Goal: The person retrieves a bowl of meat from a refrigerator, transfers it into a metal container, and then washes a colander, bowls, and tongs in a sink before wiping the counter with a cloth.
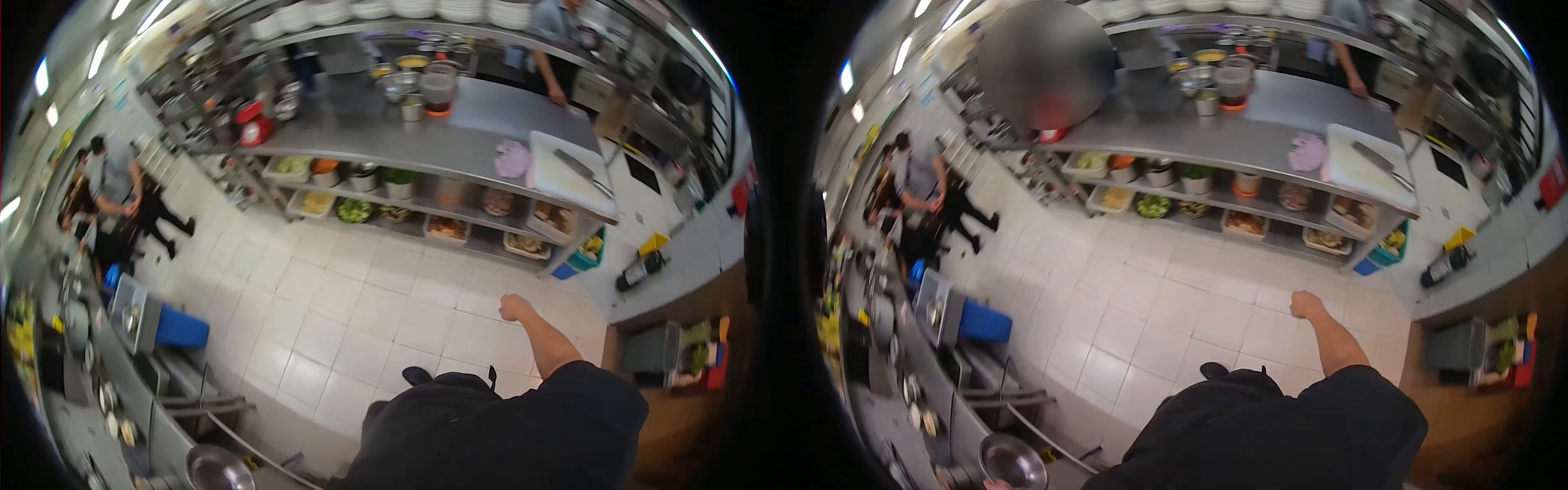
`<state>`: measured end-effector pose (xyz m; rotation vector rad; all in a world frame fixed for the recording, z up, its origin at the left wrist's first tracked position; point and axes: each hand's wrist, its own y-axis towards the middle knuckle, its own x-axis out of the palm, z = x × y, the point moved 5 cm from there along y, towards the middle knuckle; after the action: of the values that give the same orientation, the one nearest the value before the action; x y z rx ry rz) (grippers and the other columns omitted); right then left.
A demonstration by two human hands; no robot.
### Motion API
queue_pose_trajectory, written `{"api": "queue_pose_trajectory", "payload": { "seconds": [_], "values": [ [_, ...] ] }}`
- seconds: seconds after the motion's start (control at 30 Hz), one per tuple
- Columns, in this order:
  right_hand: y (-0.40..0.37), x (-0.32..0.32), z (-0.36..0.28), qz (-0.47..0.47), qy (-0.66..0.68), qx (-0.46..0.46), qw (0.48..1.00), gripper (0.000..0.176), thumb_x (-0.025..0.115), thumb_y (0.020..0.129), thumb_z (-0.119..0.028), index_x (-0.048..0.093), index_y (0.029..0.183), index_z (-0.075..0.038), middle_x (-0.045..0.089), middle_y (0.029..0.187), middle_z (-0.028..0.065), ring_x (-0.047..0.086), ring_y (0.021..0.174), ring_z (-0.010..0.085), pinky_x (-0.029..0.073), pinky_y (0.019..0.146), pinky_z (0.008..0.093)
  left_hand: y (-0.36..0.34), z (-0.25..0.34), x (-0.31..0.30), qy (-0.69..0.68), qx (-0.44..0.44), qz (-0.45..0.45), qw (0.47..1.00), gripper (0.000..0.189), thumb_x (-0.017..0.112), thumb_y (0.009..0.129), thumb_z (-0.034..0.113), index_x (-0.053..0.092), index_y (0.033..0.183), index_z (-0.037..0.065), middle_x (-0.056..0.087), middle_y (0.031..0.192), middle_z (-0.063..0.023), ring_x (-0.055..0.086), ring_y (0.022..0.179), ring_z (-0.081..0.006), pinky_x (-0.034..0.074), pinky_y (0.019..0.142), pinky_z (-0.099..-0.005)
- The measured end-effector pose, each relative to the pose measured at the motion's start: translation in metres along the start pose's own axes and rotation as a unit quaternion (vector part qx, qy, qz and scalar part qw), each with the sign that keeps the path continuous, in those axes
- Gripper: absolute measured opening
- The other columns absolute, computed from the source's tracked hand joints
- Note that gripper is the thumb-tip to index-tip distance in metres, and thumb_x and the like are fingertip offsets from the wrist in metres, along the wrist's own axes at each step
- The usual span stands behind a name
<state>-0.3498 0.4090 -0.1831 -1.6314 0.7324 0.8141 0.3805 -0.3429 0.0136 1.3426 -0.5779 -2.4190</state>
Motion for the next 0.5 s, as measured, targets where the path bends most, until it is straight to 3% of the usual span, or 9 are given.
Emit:
{"api": "queue_pose_trajectory", "payload": {
  "seconds": [0.07,0.13,0.17,0.2,0.27,0.37,0.4,0.47,0.5],
  "values": [
    [-0.001,0.045,0.035,-0.022,0.019,-0.02,0.999,0.03,0.055,0.078,-0.018,0.066,0.094,0.004,0.065,0.098,0.0246,0.062,0.095,0.0385,0.051,0.082,0.0436,0.029,0.093,0.1,-0.181,-0.002,-0.237,0.955,0.04,0.053,0.075,0.009,0.054,0.115,0.005,0.056,0.114,-0.0148,0.054,0.096,-0.0321,0.044,0.077,-0.0492],
    [-0.023,0.058,0.032,-0.104,0.054,-0.026,0.993,0.034,0.054,0.079,-0.025,0.067,0.089,0.005,0.064,0.099,0.0257,0.062,0.094,0.0395,0.05,0.082,0.045,0.034,0.214,0.188,-0.327,-0.014,-0.46,0.826,0.042,0.057,0.065,-0.002,0.059,0.107,0.001,0.062,0.101,-0.0122,0.059,0.084,-0.0258,0.048,0.075,-0.0371],
    [-0.027,0.066,0.029,-0.11,0.057,-0.053,0.991,0.035,0.055,0.079,-0.026,0.067,0.089,0.005,0.064,0.098,0.0258,0.062,0.093,0.0394,0.05,0.082,0.045,0.024,0.268,0.266,-0.216,-0.022,-0.525,0.823,0.047,0.057,0.057,-0.003,0.059,0.104,0.002,0.061,0.088,-0.0064,0.057,0.07,-0.0198,0.047,0.063,-0.0321],
    [-0.029,0.077,0.025,-0.116,0.059,-0.08,0.988,0.036,0.056,0.079,-0.027,0.067,0.088,0.005,0.064,0.098,0.0259,0.062,0.093,0.0392,0.05,0.082,0.0449,-0.028,0.359,0.289,-0.258,-0.049,-0.585,0.767,0.046,0.058,0.059,-0.003,0.059,0.104,0.003,0.061,0.086,-0.0068,0.058,0.073,-0.0205,0.047,0.063,-0.0333],
    [-0.032,0.088,0.019,-0.118,0.091,-0.088,0.985,0.037,0.057,0.079,-0.028,0.066,0.088,0.006,0.064,0.098,0.0259,0.062,0.092,0.0395,0.049,0.082,0.0448,-0.116,0.505,0.358,-0.311,-0.023,-0.669,0.675,0.05,0.057,0.062,-0.007,0.056,0.11,0.003,0.063,0.09,-0.0115,0.062,0.078,-0.0242,0.051,0.068,-0.0368],
    [-0.037,0.084,0.019,-0.078,0.146,-0.054,0.985,0.037,0.055,0.081,-0.029,0.066,0.09,0.005,0.064,0.097,0.0256,0.062,0.092,0.0398,0.049,0.084,0.0453,-0.283,0.732,0.41,-0.339,0.084,-0.779,0.52,0.051,0.058,0.068,-0.009,0.052,0.118,0.0,0.064,0.098,-0.012,0.064,0.087,-0.0234,0.053,0.075,-0.0328],
    [-0.038,0.082,0.021,-0.061,0.185,-0.041,0.98,0.035,0.055,0.082,-0.031,0.066,0.09,0.001,0.065,0.094,0.0227,0.062,0.09,0.0387,0.049,0.081,0.045,-0.336,0.783,0.447,-0.361,0.035,-0.766,0.531,0.049,0.058,0.071,-0.008,0.052,0.119,0.0,0.064,0.101,-0.012,0.063,0.09,-0.0226,0.052,0.077,-0.0337],
    [-0.033,0.081,0.031,-0.038,0.235,-0.013,0.971,0.034,0.055,0.083,-0.034,0.066,0.089,-0.002,0.066,0.091,0.0199,0.062,0.089,0.0376,0.049,0.079,0.0447,-0.453,0.913,0.403,-0.365,0.094,-0.838,0.394,0.048,0.055,0.073,-0.008,0.05,0.121,0.0,0.062,0.105,-0.0115,0.061,0.093,-0.0223,0.051,0.081,-0.0359],
    [-0.031,0.08,0.043,-0.028,0.254,0.033,0.966,0.034,0.055,0.083,-0.034,0.065,0.091,-0.002,0.066,0.092,0.0196,0.061,0.091,0.0369,0.049,0.08,0.0442,-0.502,0.966,0.39,-0.37,0.108,-0.844,0.373,0.048,0.054,0.073,-0.009,0.05,0.119,-0.001,0.061,0.105,-0.0113,0.061,0.093,-0.0222,0.051,0.081,-0.0359]
  ]
}}
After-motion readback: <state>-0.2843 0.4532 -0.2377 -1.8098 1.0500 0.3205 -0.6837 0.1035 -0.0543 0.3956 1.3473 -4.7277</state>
